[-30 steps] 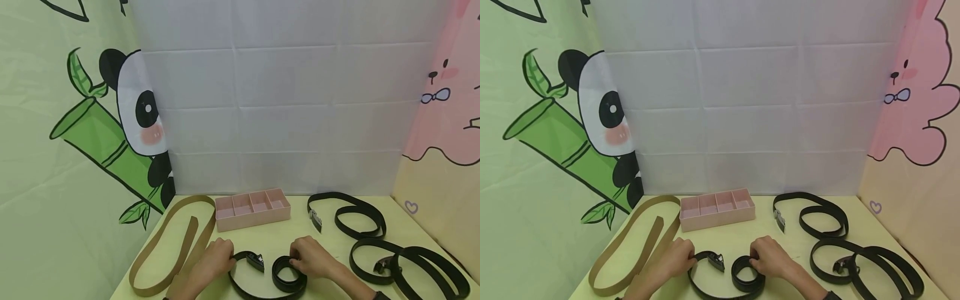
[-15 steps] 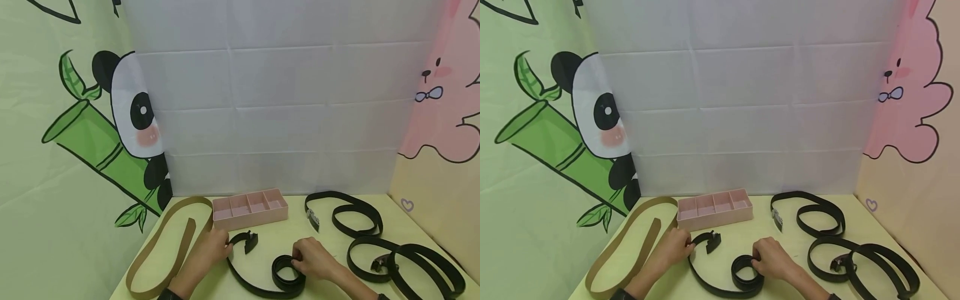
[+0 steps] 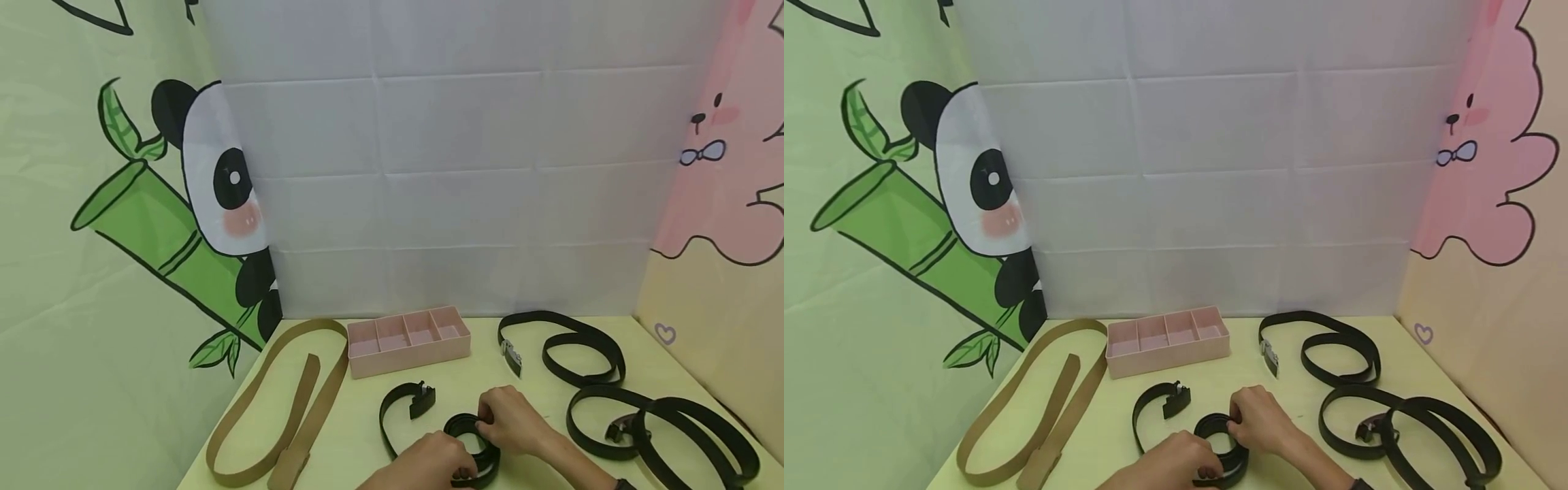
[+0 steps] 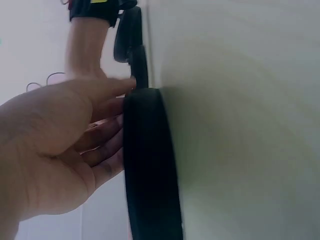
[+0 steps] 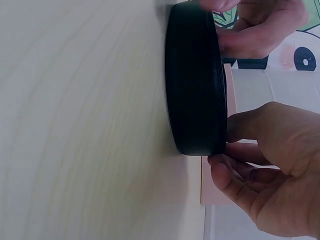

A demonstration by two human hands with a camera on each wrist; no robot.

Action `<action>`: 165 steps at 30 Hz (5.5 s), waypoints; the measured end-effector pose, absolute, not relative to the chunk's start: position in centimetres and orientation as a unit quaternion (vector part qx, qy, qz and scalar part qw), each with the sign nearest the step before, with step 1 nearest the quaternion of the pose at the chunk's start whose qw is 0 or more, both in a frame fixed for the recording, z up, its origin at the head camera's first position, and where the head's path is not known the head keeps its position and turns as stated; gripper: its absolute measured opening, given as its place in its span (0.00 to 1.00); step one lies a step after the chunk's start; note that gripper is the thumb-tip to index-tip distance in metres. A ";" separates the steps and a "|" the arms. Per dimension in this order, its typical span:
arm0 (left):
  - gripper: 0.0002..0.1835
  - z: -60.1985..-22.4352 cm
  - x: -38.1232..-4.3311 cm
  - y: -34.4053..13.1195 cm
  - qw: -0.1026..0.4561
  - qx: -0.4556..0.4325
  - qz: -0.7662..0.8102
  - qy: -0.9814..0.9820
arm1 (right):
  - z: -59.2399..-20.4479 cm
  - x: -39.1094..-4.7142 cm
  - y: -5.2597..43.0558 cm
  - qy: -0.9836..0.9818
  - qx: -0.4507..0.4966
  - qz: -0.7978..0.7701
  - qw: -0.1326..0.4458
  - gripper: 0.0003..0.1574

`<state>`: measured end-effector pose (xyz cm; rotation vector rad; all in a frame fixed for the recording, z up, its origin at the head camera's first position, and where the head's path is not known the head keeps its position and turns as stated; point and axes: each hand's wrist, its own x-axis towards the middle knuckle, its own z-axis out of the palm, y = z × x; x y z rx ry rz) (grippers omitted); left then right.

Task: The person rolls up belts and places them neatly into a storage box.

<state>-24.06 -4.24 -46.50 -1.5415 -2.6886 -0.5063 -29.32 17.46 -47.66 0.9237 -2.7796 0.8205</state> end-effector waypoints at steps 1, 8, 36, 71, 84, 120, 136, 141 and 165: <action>0.07 -46.7 -24.0 -4.0 -0.003 -0.490 -0.159 -0.857 | -47.7 -29.3 17.5 -0.912 0.303 0.270 0.048 0.12; 0.08 -47.2 -24.2 -4.5 0.040 -0.511 -0.170 -0.842 | -47.7 -29.5 17.6 -0.910 0.311 0.271 0.039 0.12; 0.06 -47.7 -24.8 -8.4 0.117 -0.513 -0.178 -0.832 | -47.2 -28.2 17.0 -0.906 0.338 0.250 0.048 0.16; 0.05 -47.5 -26.0 -7.5 0.161 -0.587 -0.073 -0.790 | -47.7 -24.8 17.5 -0.810 0.541 0.144 0.175 0.13; 0.11 -47.7 -26.7 -9.7 0.169 -0.492 -0.204 -0.830 | -48.4 -25.1 16.8 -0.828 0.534 0.137 0.107 0.09; 0.07 -47.6 -32.6 -5.5 0.092 -0.320 -0.267 -0.904 | -48.3 -25.2 13.3 -0.780 0.589 0.151 0.149 0.13; 0.09 -46.1 -29.1 -12.0 0.036 -0.245 -0.307 -0.919 | -48.1 -25.1 13.1 -0.804 0.568 0.127 0.120 0.11; 0.12 -46.3 -28.5 -12.6 0.019 -0.235 -0.310 -0.921 | -47.9 -25.3 12.8 -0.804 0.573 0.115 0.109 0.13; 0.13 -46.2 -30.6 -9.9 -0.048 -0.274 -0.308 -0.910 | -48.1 -26.0 13.4 -0.811 0.560 0.158 0.064 0.19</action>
